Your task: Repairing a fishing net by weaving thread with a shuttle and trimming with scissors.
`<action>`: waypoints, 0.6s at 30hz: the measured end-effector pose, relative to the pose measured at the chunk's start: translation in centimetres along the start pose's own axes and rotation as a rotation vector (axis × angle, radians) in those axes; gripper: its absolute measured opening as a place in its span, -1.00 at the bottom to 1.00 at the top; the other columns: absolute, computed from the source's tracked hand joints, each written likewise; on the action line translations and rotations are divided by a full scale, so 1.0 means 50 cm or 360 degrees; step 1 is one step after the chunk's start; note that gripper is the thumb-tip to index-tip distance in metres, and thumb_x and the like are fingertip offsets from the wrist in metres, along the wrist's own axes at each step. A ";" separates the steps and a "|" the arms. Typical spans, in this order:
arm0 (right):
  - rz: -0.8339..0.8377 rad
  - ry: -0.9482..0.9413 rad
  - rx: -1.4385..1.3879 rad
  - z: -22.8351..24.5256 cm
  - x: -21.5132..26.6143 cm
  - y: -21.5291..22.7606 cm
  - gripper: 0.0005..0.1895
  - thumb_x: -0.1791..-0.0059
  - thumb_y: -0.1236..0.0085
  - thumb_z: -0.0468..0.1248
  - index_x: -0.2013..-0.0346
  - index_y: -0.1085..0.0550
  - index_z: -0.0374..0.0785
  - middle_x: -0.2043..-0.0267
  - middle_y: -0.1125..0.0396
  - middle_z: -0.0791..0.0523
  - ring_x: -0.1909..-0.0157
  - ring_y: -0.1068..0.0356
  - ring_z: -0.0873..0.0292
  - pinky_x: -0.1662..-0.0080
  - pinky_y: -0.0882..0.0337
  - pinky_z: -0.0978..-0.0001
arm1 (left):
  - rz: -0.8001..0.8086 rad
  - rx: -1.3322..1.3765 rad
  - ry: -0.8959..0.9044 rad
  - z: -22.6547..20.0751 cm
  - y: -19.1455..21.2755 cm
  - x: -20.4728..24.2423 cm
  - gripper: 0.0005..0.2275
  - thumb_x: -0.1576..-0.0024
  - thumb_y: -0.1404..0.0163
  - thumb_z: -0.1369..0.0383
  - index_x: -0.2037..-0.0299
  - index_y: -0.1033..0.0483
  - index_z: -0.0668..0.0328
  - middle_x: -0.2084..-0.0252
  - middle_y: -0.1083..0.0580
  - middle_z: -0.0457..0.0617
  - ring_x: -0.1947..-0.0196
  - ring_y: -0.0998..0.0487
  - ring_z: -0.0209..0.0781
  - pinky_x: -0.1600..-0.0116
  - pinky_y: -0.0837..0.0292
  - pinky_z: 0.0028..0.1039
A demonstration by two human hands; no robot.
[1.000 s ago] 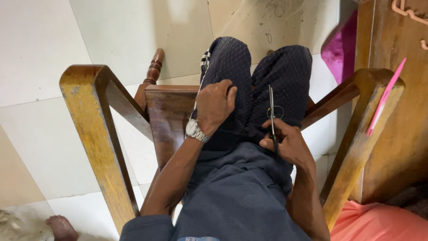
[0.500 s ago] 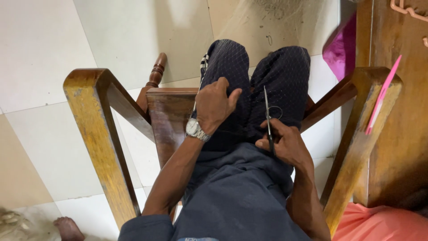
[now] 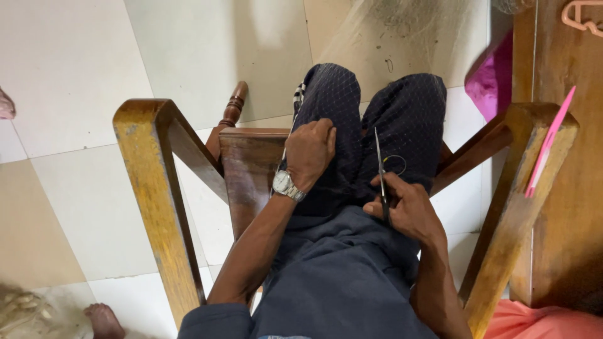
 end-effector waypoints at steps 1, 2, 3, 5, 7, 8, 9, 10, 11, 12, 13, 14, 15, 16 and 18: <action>-0.0006 0.0004 0.0027 0.002 0.001 0.000 -0.52 0.38 -0.36 -0.12 0.22 -0.44 -0.07 0.59 -0.44 0.15 0.62 -0.36 0.19 0.48 -0.31 0.40 | -0.0003 -0.0010 -0.0019 -0.003 0.001 0.001 -0.94 -0.03 0.06 0.29 0.39 -0.36 0.01 0.59 -0.39 -0.05 0.53 -0.49 -0.02 0.43 -0.42 -0.33; -0.0012 0.0008 0.0055 0.004 0.001 0.000 -0.52 0.38 -0.36 -0.11 0.22 -0.44 -0.07 0.59 -0.44 0.15 0.62 -0.37 0.17 0.49 -0.31 0.38 | -0.0006 -0.0021 -0.0039 -0.005 0.001 0.003 -0.94 -0.03 0.07 0.30 0.42 -0.36 0.01 0.60 -0.37 -0.06 0.54 -0.49 -0.03 0.43 -0.41 -0.34; -0.0005 0.0019 0.0050 0.005 0.001 -0.001 -0.52 0.38 -0.36 -0.11 0.22 -0.44 -0.07 0.59 -0.44 0.15 0.62 -0.37 0.17 0.49 -0.31 0.38 | -0.0012 -0.0033 -0.0034 -0.004 0.001 0.003 -0.94 -0.03 0.07 0.30 0.42 -0.36 0.01 0.60 -0.37 -0.06 0.54 -0.49 -0.03 0.43 -0.41 -0.34; -0.0004 0.0016 0.0094 0.005 -0.003 -0.006 -0.51 0.39 -0.35 -0.10 0.22 -0.44 -0.04 0.58 -0.45 0.15 0.60 -0.39 0.14 0.47 -0.33 0.35 | -0.0049 0.0063 -0.0076 -0.001 0.009 0.005 -0.96 -0.01 0.05 0.31 0.42 -0.37 0.00 0.58 -0.38 -0.07 0.51 -0.49 -0.05 0.41 -0.42 -0.37; 0.0041 -0.0010 0.0138 0.002 -0.007 -0.018 -0.51 0.39 -0.35 -0.07 0.22 -0.43 -0.01 0.58 -0.45 0.17 0.57 -0.41 0.13 0.44 -0.34 0.34 | -0.0043 0.0151 -0.0056 0.008 0.015 0.014 -0.95 0.01 0.02 0.32 0.42 -0.37 -0.02 0.57 -0.38 -0.09 0.49 -0.50 -0.06 0.40 -0.42 -0.39; 0.0066 -0.0053 0.0192 -0.005 -0.009 -0.022 -0.50 0.39 -0.35 -0.04 0.22 -0.43 0.02 0.58 -0.46 0.19 0.54 -0.42 0.12 0.40 -0.36 0.33 | -0.0032 0.0263 -0.0050 0.010 0.014 0.018 -0.94 0.02 0.00 0.32 0.41 -0.37 -0.03 0.56 -0.39 -0.10 0.47 -0.50 -0.08 0.38 -0.43 -0.41; 0.0061 -0.0055 0.0195 0.009 -0.010 -0.025 -0.50 0.39 -0.35 -0.04 0.22 -0.43 0.02 0.58 -0.46 0.19 0.54 -0.42 0.12 0.40 -0.36 0.33 | -0.0033 0.0268 -0.0053 0.010 0.031 0.017 -0.94 0.02 0.00 0.32 0.41 -0.37 -0.03 0.56 -0.39 -0.10 0.47 -0.50 -0.08 0.38 -0.43 -0.41; 0.0076 -0.0048 0.0264 0.023 -0.012 -0.028 -0.49 0.39 -0.34 -0.01 0.21 -0.42 0.01 0.57 -0.45 0.14 0.50 -0.43 0.03 0.37 -0.36 0.25 | 0.0041 0.0491 0.0032 0.019 0.036 0.015 -0.95 0.02 0.00 0.34 0.41 -0.39 -0.03 0.55 -0.41 -0.06 0.44 -0.51 -0.03 0.36 -0.42 -0.36; 0.0082 -0.0054 0.0333 0.033 -0.009 -0.028 -0.47 0.40 -0.33 0.03 0.21 -0.41 0.00 0.57 -0.44 0.10 0.46 -0.43 -0.06 0.34 -0.36 0.16 | 0.0125 0.0723 0.0110 0.021 0.035 0.015 -0.96 0.02 -0.01 0.35 0.41 -0.41 -0.02 0.53 -0.43 -0.02 0.40 -0.52 0.01 0.34 -0.41 -0.32; 0.0068 -0.0069 0.0336 0.037 -0.013 -0.024 -0.47 0.40 -0.33 0.03 0.21 -0.41 0.00 0.57 -0.44 0.10 0.46 -0.43 -0.06 0.34 -0.36 0.16 | 0.0136 0.0738 0.0099 0.022 0.036 0.010 -0.96 0.02 -0.01 0.35 0.41 -0.41 -0.02 0.53 -0.43 -0.02 0.40 -0.52 0.01 0.34 -0.41 -0.32; 0.0057 -0.0053 0.0463 0.045 -0.017 -0.022 -0.43 0.37 -0.29 0.07 0.18 -0.39 -0.06 0.54 -0.42 0.00 0.42 -0.41 -0.15 0.31 -0.34 0.06 | 0.0158 0.0845 0.0092 0.025 0.035 0.006 -0.96 0.02 -0.02 0.34 0.40 -0.43 -0.03 0.54 -0.43 -0.02 0.41 -0.52 0.02 0.35 -0.41 -0.33; 0.0046 -0.0038 0.0591 0.054 -0.021 -0.022 -0.39 0.35 -0.25 0.12 0.15 -0.38 -0.11 0.52 -0.40 -0.09 0.38 -0.39 -0.24 0.28 -0.32 -0.04 | 0.0181 0.0952 0.0085 0.028 0.035 0.001 -0.96 0.02 -0.03 0.32 0.40 -0.44 -0.05 0.54 -0.43 -0.01 0.42 -0.52 0.03 0.37 -0.40 -0.34; 0.0033 -0.0043 0.0598 0.069 -0.025 -0.017 -0.39 0.35 -0.25 0.12 0.15 -0.38 -0.11 0.52 -0.40 -0.09 0.38 -0.39 -0.24 0.28 -0.32 -0.04 | 0.0180 0.0963 0.0073 0.026 0.041 -0.003 -0.96 0.02 -0.03 0.32 0.40 -0.44 -0.05 0.54 -0.43 -0.01 0.42 -0.52 0.03 0.37 -0.40 -0.34; 0.0044 -0.0104 0.0681 0.078 -0.030 -0.014 -0.38 0.33 -0.21 0.16 0.14 -0.37 -0.11 0.51 -0.40 -0.07 0.36 -0.39 -0.23 0.26 -0.32 -0.03 | 0.0210 0.1086 0.0119 0.030 0.042 -0.007 -0.96 0.02 -0.04 0.34 0.40 -0.46 -0.03 0.56 -0.43 -0.02 0.47 -0.51 -0.10 0.38 -0.38 -0.40; 0.0066 -0.0176 0.0773 0.091 -0.037 -0.016 -0.37 0.32 -0.17 0.19 0.12 -0.37 -0.10 0.50 -0.41 -0.05 0.35 -0.40 -0.22 0.25 -0.33 -0.01 | 0.0244 0.1222 0.0179 0.035 0.043 -0.007 -0.97 0.03 -0.04 0.35 0.41 -0.48 -0.01 0.58 -0.43 -0.03 0.51 -0.50 -0.22 0.40 -0.37 -0.45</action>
Point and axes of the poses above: each hand's wrist, its own x-axis away from the middle knuckle, its own y-axis out of the back of the hand, z = x × y, the point moved 10 cm from there along -x, towards the middle knuckle
